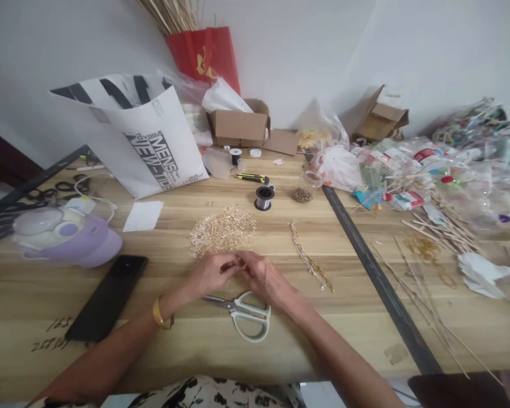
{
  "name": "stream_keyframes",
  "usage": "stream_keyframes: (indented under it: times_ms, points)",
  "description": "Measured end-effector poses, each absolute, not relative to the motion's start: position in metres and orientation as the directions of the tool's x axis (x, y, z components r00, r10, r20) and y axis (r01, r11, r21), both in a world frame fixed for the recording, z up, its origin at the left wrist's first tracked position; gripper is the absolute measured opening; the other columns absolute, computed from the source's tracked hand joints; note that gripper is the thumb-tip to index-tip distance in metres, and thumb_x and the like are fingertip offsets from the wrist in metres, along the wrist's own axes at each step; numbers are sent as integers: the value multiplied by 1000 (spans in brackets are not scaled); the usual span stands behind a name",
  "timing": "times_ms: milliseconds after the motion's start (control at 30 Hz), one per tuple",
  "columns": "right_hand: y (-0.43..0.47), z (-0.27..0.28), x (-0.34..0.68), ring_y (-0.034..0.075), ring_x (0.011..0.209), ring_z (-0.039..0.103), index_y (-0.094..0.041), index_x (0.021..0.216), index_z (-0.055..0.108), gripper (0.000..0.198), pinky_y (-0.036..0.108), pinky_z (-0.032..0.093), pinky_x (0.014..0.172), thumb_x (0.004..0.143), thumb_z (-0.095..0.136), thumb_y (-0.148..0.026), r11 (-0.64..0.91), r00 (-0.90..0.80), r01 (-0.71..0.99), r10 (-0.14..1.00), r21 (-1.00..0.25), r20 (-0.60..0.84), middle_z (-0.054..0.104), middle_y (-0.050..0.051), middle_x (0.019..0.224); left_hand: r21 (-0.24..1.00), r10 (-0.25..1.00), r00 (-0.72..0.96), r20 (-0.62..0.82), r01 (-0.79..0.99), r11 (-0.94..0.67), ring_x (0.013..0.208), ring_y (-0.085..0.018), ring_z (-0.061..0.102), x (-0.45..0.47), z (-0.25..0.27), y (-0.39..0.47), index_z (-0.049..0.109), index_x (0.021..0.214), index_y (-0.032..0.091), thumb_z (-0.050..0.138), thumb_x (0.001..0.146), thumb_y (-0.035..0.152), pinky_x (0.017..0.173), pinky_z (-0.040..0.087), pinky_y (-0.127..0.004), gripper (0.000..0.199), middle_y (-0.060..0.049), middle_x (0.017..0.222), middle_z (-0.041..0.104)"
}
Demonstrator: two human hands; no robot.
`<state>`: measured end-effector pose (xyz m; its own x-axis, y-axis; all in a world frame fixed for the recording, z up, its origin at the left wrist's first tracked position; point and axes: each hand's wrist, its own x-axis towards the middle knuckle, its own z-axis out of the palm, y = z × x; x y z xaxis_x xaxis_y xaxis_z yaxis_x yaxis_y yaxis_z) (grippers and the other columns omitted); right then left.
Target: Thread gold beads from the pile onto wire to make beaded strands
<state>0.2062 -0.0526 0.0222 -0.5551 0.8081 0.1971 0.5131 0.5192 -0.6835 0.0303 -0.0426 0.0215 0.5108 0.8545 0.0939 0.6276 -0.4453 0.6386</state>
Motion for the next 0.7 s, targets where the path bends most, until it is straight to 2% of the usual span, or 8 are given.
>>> stream_keyframes:
  times_ms: [67, 133, 233, 367, 700]
  points:
    - [-50, 16, 205, 14, 73, 62, -17, 94, 59, 14, 23, 46, 65, 85, 52, -9, 502, -543, 505, 817, -702, 194, 65, 3, 82, 658, 868, 490, 85, 626, -418, 64, -12, 59, 32, 21, -43, 68, 79, 18, 52, 83, 18, 61, 40, -21, 16, -1, 76, 69]
    - [-48, 13, 209, 13, 69, 61, -16, 91, 59, 10, 22, 44, 63, 85, 53, -11, 490, -522, 511, 830, -706, 197, 65, 3, 80, 672, 874, 478, 93, 618, -409, 62, -12, 58, 32, 20, -43, 68, 80, 18, 53, 83, 19, 61, 40, -21, 15, -1, 75, 70]
    - [-46, 13, 217, 12, 66, 59, -16, 92, 59, 9, 21, 43, 60, 87, 52, -15, 488, -504, 523, 838, -699, 208, 65, 3, 77, 691, 875, 466, 131, 590, -418, 61, -12, 58, 32, 18, -41, 69, 81, 17, 54, 83, 20, 61, 41, -22, 16, -2, 74, 70]
    - [-45, 13, 226, 11, 60, 54, -16, 83, 58, 10, 20, 40, 56, 88, 50, -17, 513, -511, 539, 830, -667, 225, 62, 2, 71, 715, 886, 434, 163, 567, -409, 59, -12, 57, 31, 14, -38, 68, 76, 15, 55, 82, 19, 59, 42, -22, 14, -2, 68, 68]
    - [-53, 2, 221, 13, 65, 54, -17, 83, 56, 13, 23, 42, 60, 91, 45, -16, 533, -528, 541, 817, -651, 231, 59, 3, 75, 732, 887, 406, 219, 533, -425, 64, -12, 59, 28, 6, -37, 65, 76, 14, 54, 82, 17, 62, 43, -21, 13, -3, 72, 68]
